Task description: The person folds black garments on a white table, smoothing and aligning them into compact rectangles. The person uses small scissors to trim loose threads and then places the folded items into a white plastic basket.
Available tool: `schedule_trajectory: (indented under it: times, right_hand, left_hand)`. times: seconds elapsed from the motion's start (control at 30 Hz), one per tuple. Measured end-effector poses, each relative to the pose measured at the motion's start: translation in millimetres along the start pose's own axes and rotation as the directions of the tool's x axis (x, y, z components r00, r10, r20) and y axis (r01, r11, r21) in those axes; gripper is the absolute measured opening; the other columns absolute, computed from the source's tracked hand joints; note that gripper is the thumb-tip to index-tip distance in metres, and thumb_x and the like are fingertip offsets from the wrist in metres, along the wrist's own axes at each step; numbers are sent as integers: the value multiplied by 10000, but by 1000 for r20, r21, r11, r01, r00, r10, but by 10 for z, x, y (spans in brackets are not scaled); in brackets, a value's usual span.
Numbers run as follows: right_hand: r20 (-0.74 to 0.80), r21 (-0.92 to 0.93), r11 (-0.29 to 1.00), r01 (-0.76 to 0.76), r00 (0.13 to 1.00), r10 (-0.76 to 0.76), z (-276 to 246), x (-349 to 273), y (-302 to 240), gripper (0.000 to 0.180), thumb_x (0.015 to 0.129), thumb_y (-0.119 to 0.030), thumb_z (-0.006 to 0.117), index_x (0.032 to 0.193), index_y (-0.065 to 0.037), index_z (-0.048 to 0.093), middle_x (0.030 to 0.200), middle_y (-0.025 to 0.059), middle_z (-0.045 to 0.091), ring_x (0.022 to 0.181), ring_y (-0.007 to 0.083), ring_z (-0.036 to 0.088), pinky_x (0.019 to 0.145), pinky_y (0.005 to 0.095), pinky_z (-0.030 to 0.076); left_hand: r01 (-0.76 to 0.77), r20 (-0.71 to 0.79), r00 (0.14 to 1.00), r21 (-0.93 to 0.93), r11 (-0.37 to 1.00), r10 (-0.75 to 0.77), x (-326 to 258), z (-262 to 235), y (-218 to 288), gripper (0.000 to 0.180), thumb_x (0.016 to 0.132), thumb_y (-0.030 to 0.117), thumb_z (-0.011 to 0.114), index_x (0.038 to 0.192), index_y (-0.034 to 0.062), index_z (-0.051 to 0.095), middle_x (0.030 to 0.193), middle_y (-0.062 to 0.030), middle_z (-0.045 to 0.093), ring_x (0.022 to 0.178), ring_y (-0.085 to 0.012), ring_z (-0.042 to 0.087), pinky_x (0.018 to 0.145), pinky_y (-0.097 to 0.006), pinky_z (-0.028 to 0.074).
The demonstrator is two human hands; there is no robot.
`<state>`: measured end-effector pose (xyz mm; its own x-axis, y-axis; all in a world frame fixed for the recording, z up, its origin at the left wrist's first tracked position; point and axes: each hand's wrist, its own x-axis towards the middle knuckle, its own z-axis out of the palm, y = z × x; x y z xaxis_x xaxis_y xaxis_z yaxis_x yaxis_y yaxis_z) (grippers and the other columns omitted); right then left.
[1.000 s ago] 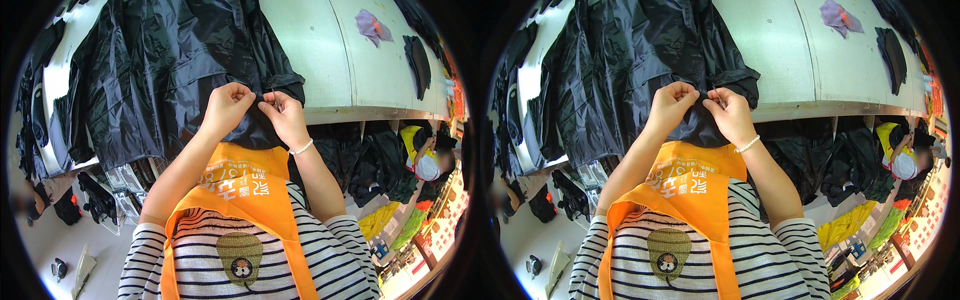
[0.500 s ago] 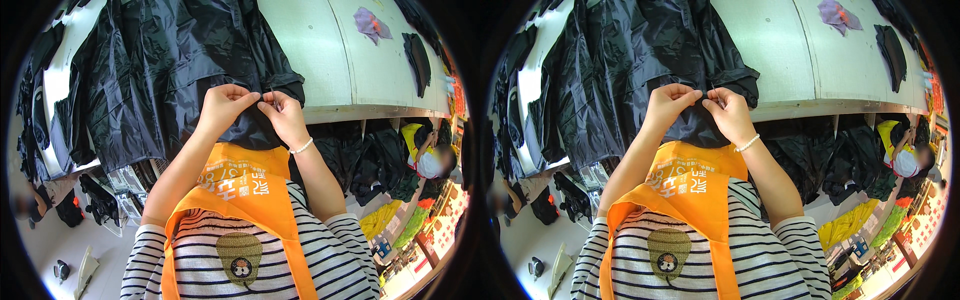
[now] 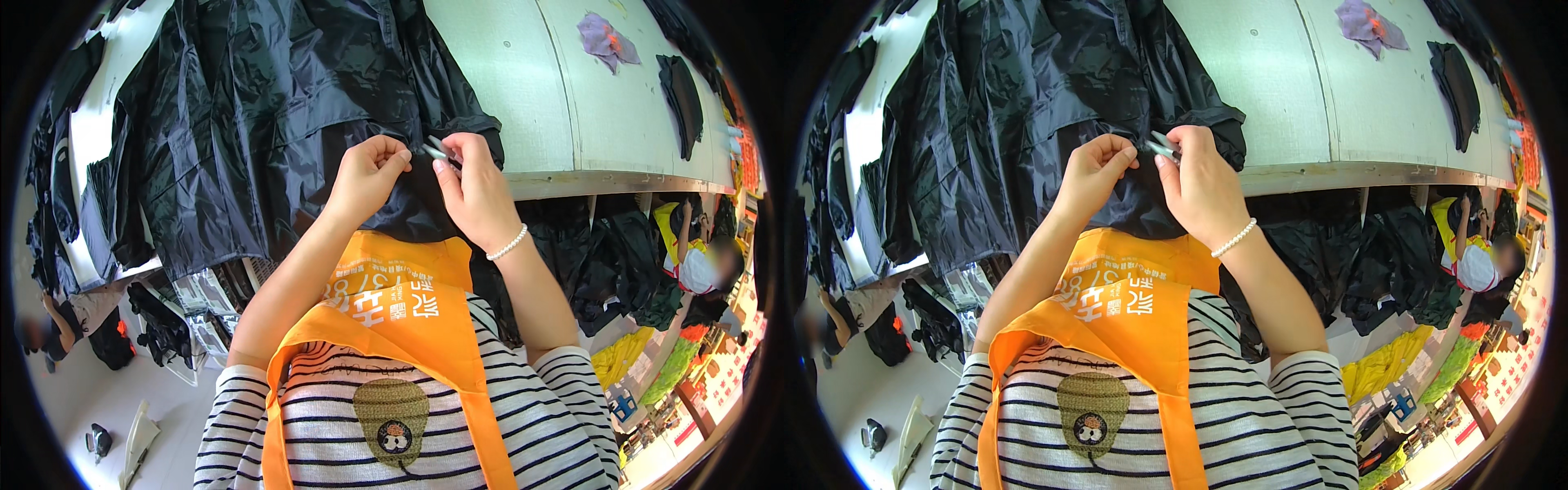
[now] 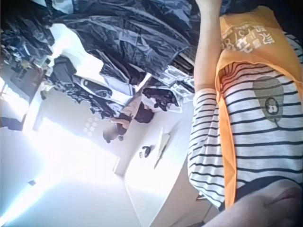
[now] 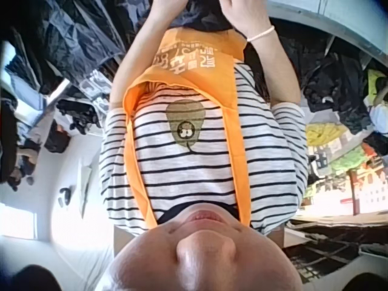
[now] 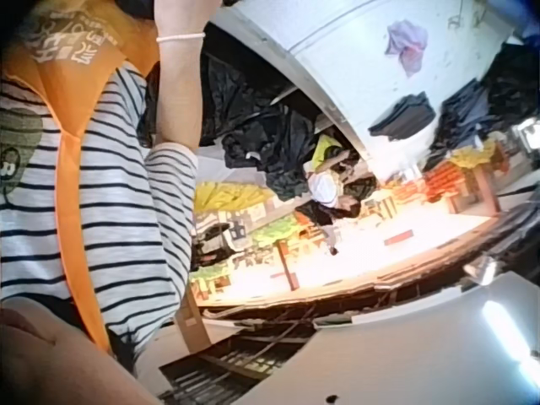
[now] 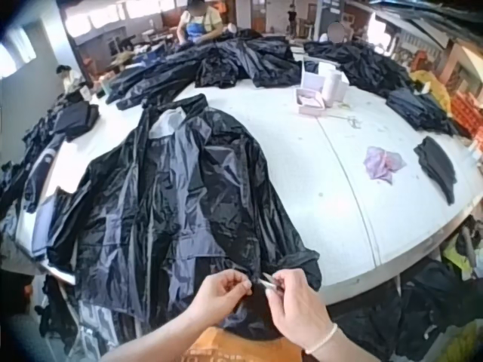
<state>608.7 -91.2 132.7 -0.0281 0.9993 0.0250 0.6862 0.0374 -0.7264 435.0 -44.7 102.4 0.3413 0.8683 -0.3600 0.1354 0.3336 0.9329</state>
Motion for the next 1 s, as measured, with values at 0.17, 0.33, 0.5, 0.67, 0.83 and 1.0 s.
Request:
schedule_trajectory:
  times: [0.17,0.33,0.5,0.67,0.83,1.0]
  right_hand:
    - [63,-298,933,200,980,-190,-102,18,-136,229,818,-146,666,988,-69,533,915,81,537,778,245,615,630,340,501]
    - [52,-416,883,219,975,-217,-15,33,-248,177,818,-141,646,937,-69,536,866,68,518,736,206,601,626,317,496]
    - [84,-490,840,232,972,-219,15,77,-277,121,819,-121,592,907,-59,536,854,70,518,719,200,592,633,313,491]
    - [122,-531,805,263,965,-234,9,126,-292,112,780,-85,583,879,-56,540,851,73,523,713,198,593,632,315,487]
    - [147,-534,805,258,966,-213,-6,160,-314,105,789,-95,604,867,-54,548,836,72,524,712,209,597,629,325,487]
    - [152,-520,818,247,969,-196,-18,169,-336,118,817,-120,643,869,-62,553,817,75,514,713,232,600,614,355,488]
  left_hand:
    - [100,-38,994,-89,991,-104,-17,15,39,119,906,141,578,903,29,618,774,10,613,660,-46,507,626,-185,404]
    - [96,-50,994,-110,989,-102,-25,24,47,120,909,143,573,895,30,610,781,7,614,670,-47,518,618,-183,409]
    - [32,-94,995,-22,999,-34,-34,58,-7,114,910,134,576,897,24,604,768,0,615,678,-52,551,600,-189,423]
    - [-48,-152,986,176,983,75,-28,105,2,97,886,87,594,868,-8,597,734,-14,612,663,-58,551,612,-203,444]
    - [-82,-189,971,319,944,148,-73,139,107,94,868,61,601,847,-30,591,697,-37,604,640,-68,535,609,-213,450]
    - [-77,-186,972,335,939,146,-79,141,113,86,866,58,600,853,-28,593,699,-45,613,641,-76,549,601,-223,455]
